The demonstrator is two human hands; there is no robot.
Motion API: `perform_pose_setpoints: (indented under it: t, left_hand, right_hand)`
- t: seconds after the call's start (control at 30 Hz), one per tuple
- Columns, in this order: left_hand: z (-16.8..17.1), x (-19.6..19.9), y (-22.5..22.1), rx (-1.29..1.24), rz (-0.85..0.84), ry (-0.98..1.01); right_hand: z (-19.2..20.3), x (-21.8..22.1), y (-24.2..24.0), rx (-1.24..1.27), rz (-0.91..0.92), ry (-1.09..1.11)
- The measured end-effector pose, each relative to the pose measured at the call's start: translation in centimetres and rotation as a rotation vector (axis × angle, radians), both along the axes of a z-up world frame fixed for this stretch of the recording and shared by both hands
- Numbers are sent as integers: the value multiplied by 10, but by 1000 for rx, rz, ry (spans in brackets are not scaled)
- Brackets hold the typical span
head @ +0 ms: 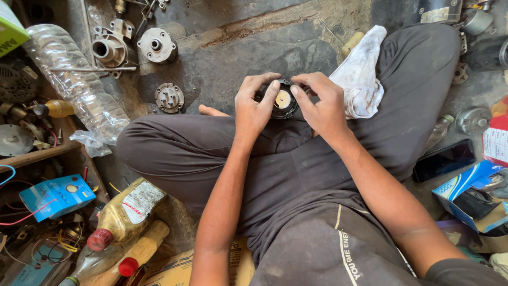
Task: The person sits on the floor and assembles a small cylindrical electrical component, inserting a white disc and a metal ring into a black housing. They use pliers to cut a wire from a small white tube and insert it into the component.
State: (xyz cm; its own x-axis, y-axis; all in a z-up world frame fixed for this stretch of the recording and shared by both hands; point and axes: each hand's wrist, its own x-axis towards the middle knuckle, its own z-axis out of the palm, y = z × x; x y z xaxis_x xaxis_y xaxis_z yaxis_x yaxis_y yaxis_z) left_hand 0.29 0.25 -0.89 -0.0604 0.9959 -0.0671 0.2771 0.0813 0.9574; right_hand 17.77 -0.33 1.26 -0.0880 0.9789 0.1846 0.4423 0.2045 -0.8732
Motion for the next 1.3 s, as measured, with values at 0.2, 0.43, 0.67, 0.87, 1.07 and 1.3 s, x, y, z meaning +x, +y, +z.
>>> perform_pose_setpoints:
  t: [0.2, 0.43, 0.67, 0.87, 1.07, 1.3]
  left_hand:
    - [-8, 1, 5, -4, 22, -69]
    - [-19, -1, 6, -3, -7, -88]
    - [-43, -1, 19, -275, -90, -540]
    - [-54, -3, 23, -234, -186, -658]
    - [-60, -6, 25, -288, -157, -710]
    - [-56, -9, 22, -434, -20, -865]
  right_hand:
    - [-11, -8, 7, -173, -90, 115]
    - [-17, -8, 4, -171, -79, 132]
    - [-23, -12, 5, -204, -72, 191]
    - [-29, -14, 7, -238, -84, 207]
    - [-37, -17, 5, -122, -75, 135]
    - [-43, -21, 4, -348, -101, 305]
